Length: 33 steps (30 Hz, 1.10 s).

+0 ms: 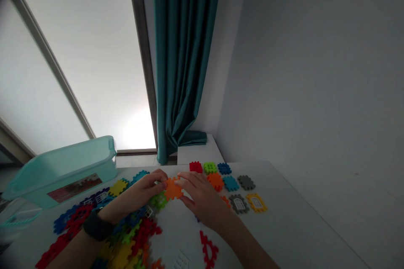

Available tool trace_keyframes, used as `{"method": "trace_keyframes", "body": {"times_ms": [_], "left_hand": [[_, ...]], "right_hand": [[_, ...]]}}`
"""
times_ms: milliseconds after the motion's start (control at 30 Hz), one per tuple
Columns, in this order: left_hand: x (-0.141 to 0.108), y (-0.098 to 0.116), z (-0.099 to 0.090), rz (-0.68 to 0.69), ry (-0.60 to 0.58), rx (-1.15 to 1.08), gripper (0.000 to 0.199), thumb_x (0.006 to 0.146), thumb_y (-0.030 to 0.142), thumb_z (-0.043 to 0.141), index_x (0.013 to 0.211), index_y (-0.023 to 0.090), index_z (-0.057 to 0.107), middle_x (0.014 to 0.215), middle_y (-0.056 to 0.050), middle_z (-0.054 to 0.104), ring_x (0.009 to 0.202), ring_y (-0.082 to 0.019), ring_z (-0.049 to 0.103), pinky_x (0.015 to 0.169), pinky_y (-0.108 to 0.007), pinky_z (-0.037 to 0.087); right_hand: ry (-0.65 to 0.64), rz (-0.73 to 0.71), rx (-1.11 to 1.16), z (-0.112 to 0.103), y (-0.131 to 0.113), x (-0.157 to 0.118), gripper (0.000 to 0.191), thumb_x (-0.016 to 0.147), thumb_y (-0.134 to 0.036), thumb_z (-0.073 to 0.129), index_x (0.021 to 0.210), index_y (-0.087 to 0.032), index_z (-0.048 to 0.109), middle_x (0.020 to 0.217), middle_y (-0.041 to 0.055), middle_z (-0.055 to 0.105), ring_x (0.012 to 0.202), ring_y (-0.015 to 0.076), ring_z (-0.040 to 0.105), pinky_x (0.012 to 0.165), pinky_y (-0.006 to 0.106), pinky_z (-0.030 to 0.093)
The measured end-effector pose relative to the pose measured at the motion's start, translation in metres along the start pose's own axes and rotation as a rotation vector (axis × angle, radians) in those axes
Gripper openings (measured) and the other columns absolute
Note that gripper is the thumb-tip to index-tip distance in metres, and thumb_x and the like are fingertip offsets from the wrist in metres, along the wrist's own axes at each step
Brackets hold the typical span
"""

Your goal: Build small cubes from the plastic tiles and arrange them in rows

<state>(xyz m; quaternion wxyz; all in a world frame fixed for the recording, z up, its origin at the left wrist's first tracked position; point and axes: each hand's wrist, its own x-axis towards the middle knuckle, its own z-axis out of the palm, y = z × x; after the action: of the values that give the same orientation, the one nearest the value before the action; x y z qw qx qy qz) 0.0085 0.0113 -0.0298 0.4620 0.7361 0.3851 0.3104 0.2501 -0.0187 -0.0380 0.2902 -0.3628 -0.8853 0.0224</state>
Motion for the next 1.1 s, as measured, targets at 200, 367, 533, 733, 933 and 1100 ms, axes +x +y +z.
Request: {"method": "trace_keyframes", "body": {"times_ms": [200, 367, 533, 733, 933, 1100], "left_hand": [[-0.003, 0.01, -0.002, -0.012, -0.005, 0.051, 0.027, 0.096, 0.043, 0.05, 0.088, 0.019, 0.061, 0.095, -0.003, 0.058, 0.08, -0.016, 0.054, 0.074, -0.028, 0.048], [-0.01, 0.022, -0.006, 0.097, 0.021, 0.273, 0.039, 0.087, 0.039, 0.068, 0.122, 0.025, 0.056, 0.117, -0.006, 0.059, 0.103, -0.022, 0.059, 0.09, -0.036, 0.05], [-0.012, 0.031, -0.002, 0.174, 0.085, 0.6, 0.053, 0.078, 0.036, 0.081, 0.123, 0.026, 0.056, 0.123, -0.007, 0.058, 0.112, -0.029, 0.058, 0.097, -0.042, 0.047], [-0.01, 0.028, -0.002, 0.255, 0.111, 0.733, 0.037, 0.083, 0.029, 0.076, 0.115, 0.024, 0.058, 0.119, -0.007, 0.06, 0.108, -0.027, 0.06, 0.099, -0.042, 0.046], [-0.011, 0.023, -0.003, 0.305, 0.12, 0.83, 0.043, 0.08, 0.031, 0.079, 0.117, 0.024, 0.057, 0.119, -0.007, 0.061, 0.107, -0.028, 0.061, 0.098, -0.044, 0.046], [-0.01, 0.019, -0.003, 0.343, 0.175, 0.817, 0.039, 0.084, 0.035, 0.075, 0.118, 0.024, 0.058, 0.119, -0.008, 0.061, 0.106, -0.028, 0.061, 0.097, -0.042, 0.047]], "right_hand": [[-0.002, -0.002, 0.035, -0.004, 0.003, 0.001, 0.04, 0.093, -0.019, 0.061, 0.132, -0.028, 0.057, 0.136, 0.0071, 0.063, 0.127, 0.0252, 0.059, 0.109, 0.049, 0.05], [0.067, 0.032, 0.059, -0.007, 0.004, 0.002, 0.042, 0.094, -0.024, 0.061, 0.135, -0.028, 0.056, 0.133, 0.0079, 0.065, 0.125, 0.0256, 0.06, 0.107, 0.049, 0.051], [0.06, 0.075, 0.068, -0.009, 0.001, 0.002, 0.043, 0.094, -0.027, 0.062, 0.136, -0.026, 0.054, 0.133, 0.0089, 0.064, 0.126, 0.027, 0.059, 0.107, 0.049, 0.051], [0.022, 0.072, 0.075, -0.006, -0.002, 0.003, 0.042, 0.094, -0.024, 0.061, 0.135, -0.026, 0.053, 0.135, 0.009, 0.063, 0.127, 0.0272, 0.059, 0.109, 0.052, 0.048], [0.048, 0.063, 0.074, -0.006, 0.002, 0.001, 0.044, 0.094, -0.026, 0.062, 0.137, -0.028, 0.053, 0.134, 0.0085, 0.065, 0.126, 0.0266, 0.061, 0.109, 0.052, 0.049], [0.091, 0.031, 0.065, -0.008, 0.005, 0.003, 0.036, 0.095, -0.023, 0.058, 0.131, -0.027, 0.058, 0.132, 0.0082, 0.065, 0.125, 0.0252, 0.061, 0.106, 0.049, 0.052]]}}
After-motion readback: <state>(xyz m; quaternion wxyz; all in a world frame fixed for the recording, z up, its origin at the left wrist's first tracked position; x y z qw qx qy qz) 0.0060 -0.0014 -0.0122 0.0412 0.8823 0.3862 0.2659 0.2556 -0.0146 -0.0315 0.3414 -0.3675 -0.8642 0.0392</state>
